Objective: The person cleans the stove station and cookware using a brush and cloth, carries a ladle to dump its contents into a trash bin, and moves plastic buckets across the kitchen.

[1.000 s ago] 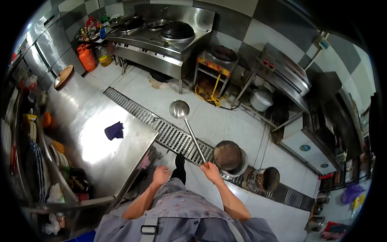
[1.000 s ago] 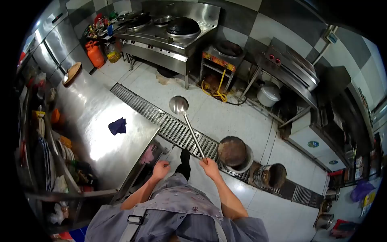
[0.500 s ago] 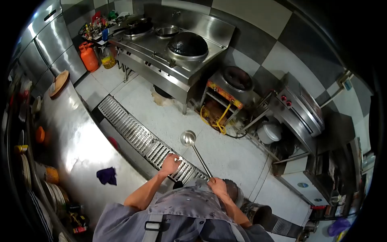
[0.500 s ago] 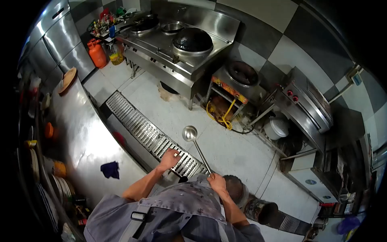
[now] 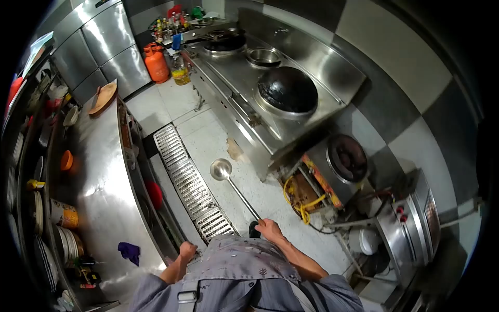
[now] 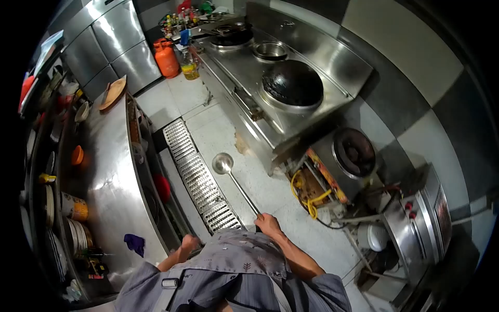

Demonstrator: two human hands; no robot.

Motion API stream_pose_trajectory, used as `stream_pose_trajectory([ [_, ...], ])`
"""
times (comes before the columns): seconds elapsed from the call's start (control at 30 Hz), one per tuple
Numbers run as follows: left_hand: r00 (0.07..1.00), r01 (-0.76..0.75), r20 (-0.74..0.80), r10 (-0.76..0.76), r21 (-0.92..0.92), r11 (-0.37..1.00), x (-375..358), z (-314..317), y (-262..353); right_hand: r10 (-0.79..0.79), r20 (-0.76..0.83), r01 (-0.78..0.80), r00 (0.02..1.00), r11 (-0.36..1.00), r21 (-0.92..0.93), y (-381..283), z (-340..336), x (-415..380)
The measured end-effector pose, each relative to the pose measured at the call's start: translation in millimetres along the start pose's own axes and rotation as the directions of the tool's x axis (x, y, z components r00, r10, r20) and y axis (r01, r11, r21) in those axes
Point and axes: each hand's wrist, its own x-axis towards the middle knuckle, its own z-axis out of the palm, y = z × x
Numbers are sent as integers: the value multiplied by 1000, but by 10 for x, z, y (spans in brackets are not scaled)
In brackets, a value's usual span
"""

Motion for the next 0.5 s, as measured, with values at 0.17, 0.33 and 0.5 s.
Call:
stream_pose_trajectory([
  [0.17,889,412,-33,-456,-372,831,-191,203,128,18,190,-23,982,999,22,-409,-155,914],
  [0.33,919,356,14,-394,-456,816,420,199,274,27,328,-90,944,980,179,-1032,-71,2019],
  [0.5,951,284,-5,-309,-381,880,1671,-438,436,-25,276,-66,961,947,314,-2135,-110,3247],
])
